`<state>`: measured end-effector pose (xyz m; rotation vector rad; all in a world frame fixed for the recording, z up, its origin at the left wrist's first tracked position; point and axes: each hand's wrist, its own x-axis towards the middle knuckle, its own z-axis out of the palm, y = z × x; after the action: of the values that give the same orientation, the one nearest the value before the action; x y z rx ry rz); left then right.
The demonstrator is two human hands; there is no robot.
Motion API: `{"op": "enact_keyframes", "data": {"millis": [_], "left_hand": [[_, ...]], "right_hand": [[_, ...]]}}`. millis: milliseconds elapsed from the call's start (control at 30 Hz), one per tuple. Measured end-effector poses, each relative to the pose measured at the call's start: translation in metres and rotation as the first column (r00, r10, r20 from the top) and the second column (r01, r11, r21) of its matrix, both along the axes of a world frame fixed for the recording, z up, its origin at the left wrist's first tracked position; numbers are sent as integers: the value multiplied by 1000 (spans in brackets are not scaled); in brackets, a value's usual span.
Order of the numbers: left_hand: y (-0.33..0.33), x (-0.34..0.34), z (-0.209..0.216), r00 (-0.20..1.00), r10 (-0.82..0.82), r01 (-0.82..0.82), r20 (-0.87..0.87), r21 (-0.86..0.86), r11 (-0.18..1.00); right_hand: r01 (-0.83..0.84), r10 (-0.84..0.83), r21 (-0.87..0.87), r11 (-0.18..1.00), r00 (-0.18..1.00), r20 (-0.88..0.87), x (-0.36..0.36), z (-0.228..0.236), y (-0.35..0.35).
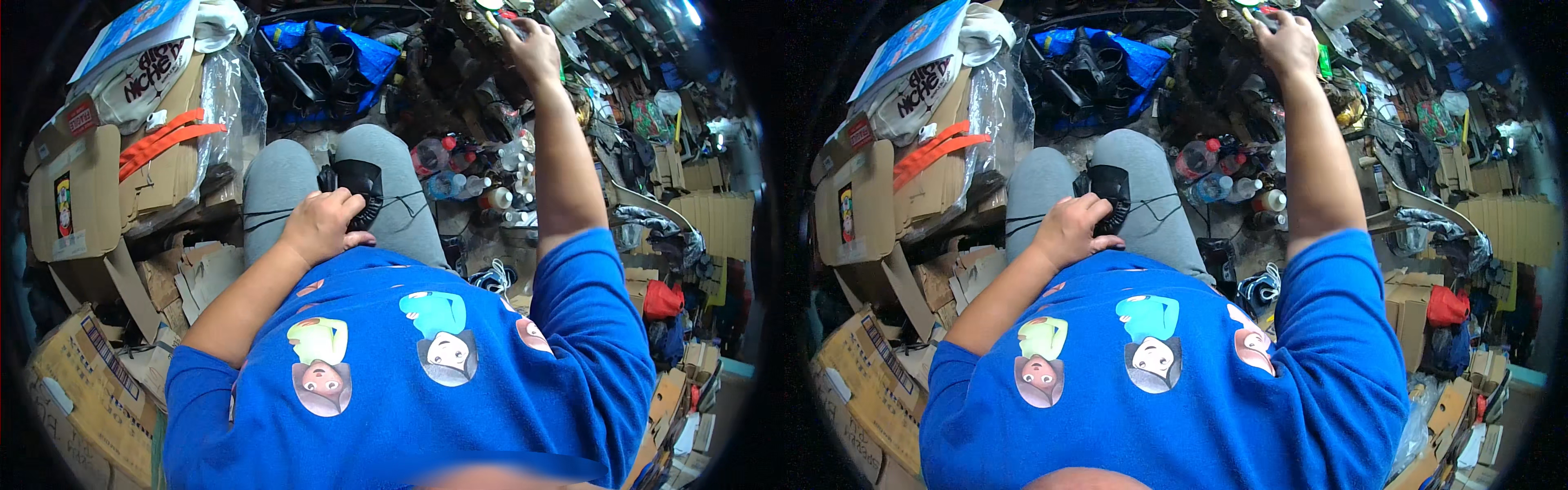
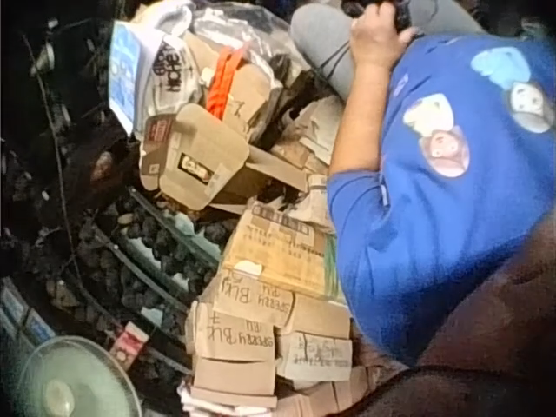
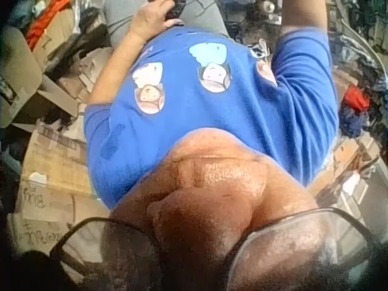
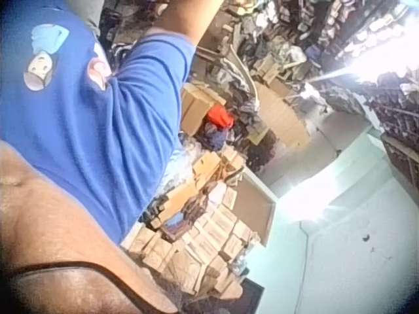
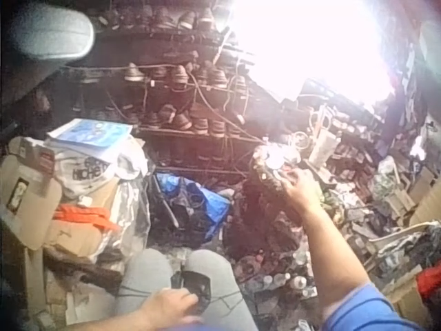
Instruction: Hand stitching or lacing a black leather shoe component using a needle and thread.
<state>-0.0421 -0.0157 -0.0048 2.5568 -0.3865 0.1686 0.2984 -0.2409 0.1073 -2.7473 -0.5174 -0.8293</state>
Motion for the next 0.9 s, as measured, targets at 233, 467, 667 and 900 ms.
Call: {"op": "enact_keyframes", "data": {"millis": [233,467,667,900], "left_hand": [[22,30,3,983,174,-160,65,-186,970],[103,77,7,906,409,-419,-113,-394,818],[139,95,47,802,584,-541,129,-258,800],[154,76,103,661,635,-551,399,-317,772]], "right_hand": [[115,-204,-296,948,934,-292,51,8,4],[143,-120,46,989,935,-333,54,27,-29],[150,-3,159,976,736,-677,55,32,-38],[-78,53,-22,997,828,-558,54,15,-41]]}}
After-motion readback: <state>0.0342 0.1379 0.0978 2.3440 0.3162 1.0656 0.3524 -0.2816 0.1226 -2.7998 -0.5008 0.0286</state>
